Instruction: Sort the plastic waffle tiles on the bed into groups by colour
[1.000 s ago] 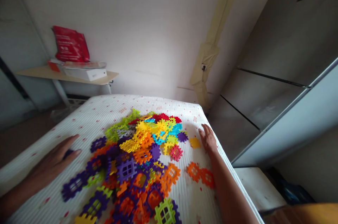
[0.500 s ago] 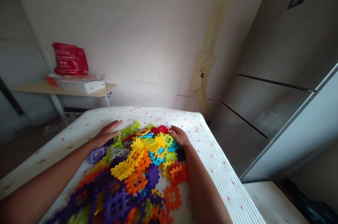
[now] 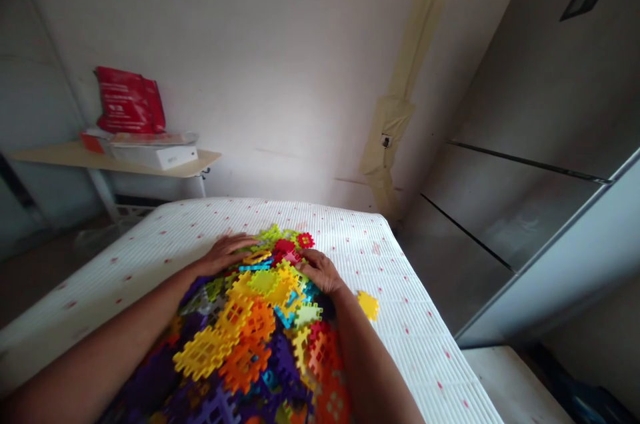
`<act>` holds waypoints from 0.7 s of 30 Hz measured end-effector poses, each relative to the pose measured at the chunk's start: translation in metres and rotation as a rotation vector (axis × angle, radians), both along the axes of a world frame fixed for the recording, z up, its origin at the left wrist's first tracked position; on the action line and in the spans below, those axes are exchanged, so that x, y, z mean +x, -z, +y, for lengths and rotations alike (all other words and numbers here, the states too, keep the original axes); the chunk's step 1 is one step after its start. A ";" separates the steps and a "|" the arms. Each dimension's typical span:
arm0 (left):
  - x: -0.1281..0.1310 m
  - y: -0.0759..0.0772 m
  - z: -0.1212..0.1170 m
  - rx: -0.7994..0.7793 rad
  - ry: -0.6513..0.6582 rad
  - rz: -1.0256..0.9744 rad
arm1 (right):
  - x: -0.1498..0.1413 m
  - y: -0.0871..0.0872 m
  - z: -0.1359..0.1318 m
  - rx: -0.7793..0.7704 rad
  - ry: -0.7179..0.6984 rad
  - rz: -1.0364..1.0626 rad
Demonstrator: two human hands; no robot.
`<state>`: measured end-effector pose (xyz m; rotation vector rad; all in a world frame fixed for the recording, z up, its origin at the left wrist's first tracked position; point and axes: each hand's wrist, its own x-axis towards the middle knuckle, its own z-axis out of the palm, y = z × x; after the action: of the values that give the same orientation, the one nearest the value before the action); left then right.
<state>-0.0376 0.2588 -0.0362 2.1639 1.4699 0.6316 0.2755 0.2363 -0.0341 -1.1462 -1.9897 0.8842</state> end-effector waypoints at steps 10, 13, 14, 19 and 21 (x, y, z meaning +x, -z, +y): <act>-0.050 -0.003 -0.055 -0.116 -0.121 -0.375 | -0.052 0.008 -0.022 -0.098 -0.058 0.155; -0.063 -0.009 -0.069 -0.153 -0.167 -0.458 | -0.071 0.009 -0.028 -0.120 -0.089 0.181; -0.067 -0.011 -0.074 -0.163 -0.178 -0.485 | -0.076 0.009 -0.030 -0.127 -0.097 0.181; -0.075 -0.018 -0.087 -0.236 -0.209 -0.610 | -0.060 0.001 -0.034 -0.023 -0.032 0.178; -0.076 -0.016 -0.087 -0.245 -0.259 -0.670 | -0.026 -0.003 -0.033 0.125 0.105 0.111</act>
<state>-0.1140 0.1716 -0.0200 1.3849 1.3572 1.0729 0.2495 0.2031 -0.0315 -1.0965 -1.8503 0.7424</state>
